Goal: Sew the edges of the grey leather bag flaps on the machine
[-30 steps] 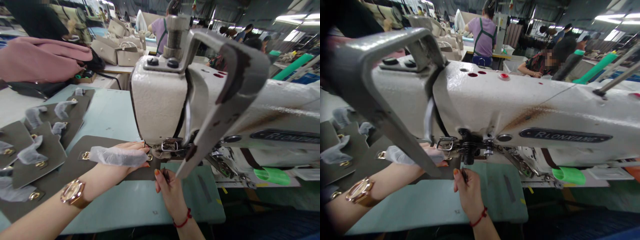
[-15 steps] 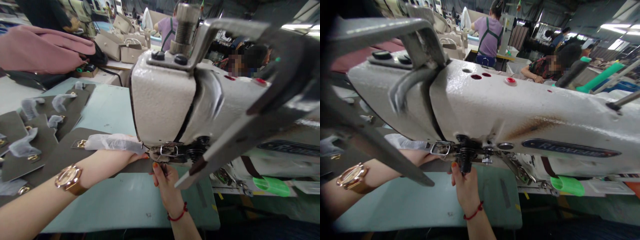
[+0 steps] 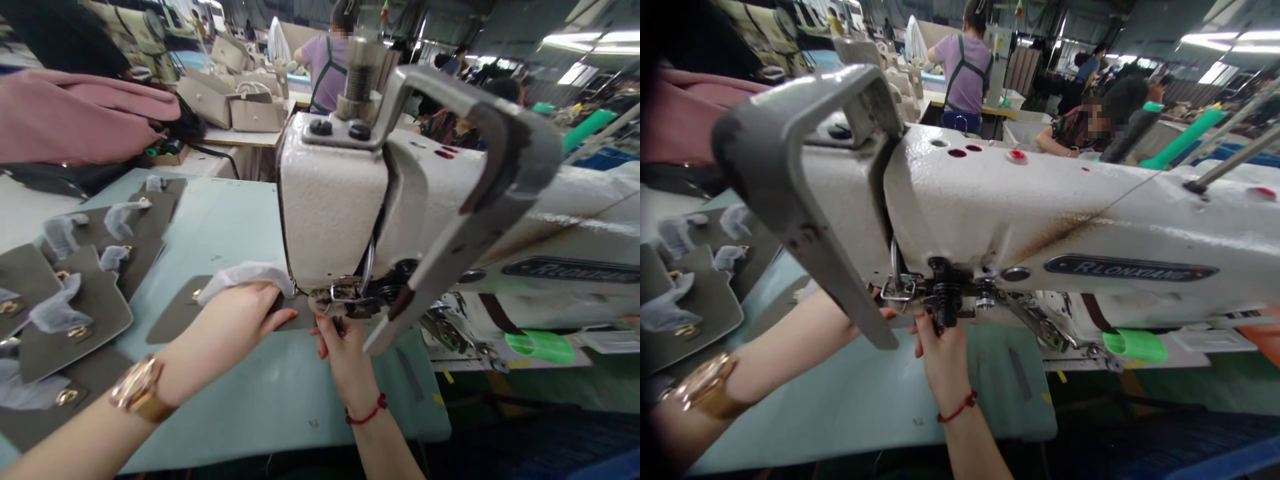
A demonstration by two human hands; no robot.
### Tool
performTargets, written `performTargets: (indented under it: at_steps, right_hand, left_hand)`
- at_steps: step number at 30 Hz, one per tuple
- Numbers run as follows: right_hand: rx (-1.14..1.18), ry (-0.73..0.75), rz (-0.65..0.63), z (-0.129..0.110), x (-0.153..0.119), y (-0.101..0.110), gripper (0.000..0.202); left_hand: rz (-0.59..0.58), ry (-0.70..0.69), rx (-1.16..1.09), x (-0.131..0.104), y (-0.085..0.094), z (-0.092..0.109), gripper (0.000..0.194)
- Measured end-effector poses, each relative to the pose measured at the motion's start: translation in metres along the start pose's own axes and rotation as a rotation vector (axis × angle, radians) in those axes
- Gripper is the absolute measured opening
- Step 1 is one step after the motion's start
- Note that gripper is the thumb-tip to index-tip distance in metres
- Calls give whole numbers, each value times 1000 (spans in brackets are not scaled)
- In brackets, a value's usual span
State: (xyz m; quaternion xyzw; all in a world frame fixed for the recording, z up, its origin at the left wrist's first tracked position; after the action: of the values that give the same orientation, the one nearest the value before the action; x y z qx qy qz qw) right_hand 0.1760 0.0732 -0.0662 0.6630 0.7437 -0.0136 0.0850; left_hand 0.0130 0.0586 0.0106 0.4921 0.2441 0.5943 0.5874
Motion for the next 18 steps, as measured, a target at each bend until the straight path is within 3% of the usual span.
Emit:
performTargets:
  at_steps: [3, 4, 6, 9, 11, 14, 18]
  right_hand:
    - [-80, 39, 26, -8, -1, 2, 47]
    - [-98, 51, 33, -10, -2, 2, 47]
    - [-117, 60, 40, -11, -3, 2, 47]
    - [-167, 76, 58, -13, -4, 3, 46]
    - [-243, 104, 76, -16, -4, 4, 43]
    - [-345, 146, 74, -19, -4, 4, 39]
    - [-365, 169, 69, -19, -3, 3, 40]
  left_hand:
    - [173, 68, -169, -51, -8, 7, 18]
    - [197, 143, -318, -67, -19, 8, 15]
    - [82, 352, -714, -89, -60, 11, 11]
    - [42, 773, -1353, -97, -119, 16, 33]
    - [125, 878, -1605, -81, -134, 16, 38]
    - [179, 925, -1636, -57, -134, 5, 35]
    - [116, 990, -1393, -53, -128, -9, 43]
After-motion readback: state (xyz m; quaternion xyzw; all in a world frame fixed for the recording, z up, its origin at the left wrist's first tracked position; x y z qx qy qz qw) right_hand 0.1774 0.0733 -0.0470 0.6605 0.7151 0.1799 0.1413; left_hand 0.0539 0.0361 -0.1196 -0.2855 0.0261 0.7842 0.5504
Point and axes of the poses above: each hand's wrist, its own x-axis towards the middle knuckle, its own y-axis out of the back of the hand, z = x × y, the point moved 7 cm from there along x, towards the middle knuckle, and after that the axes turned 5 degrees about z, right-handed, at the moved point
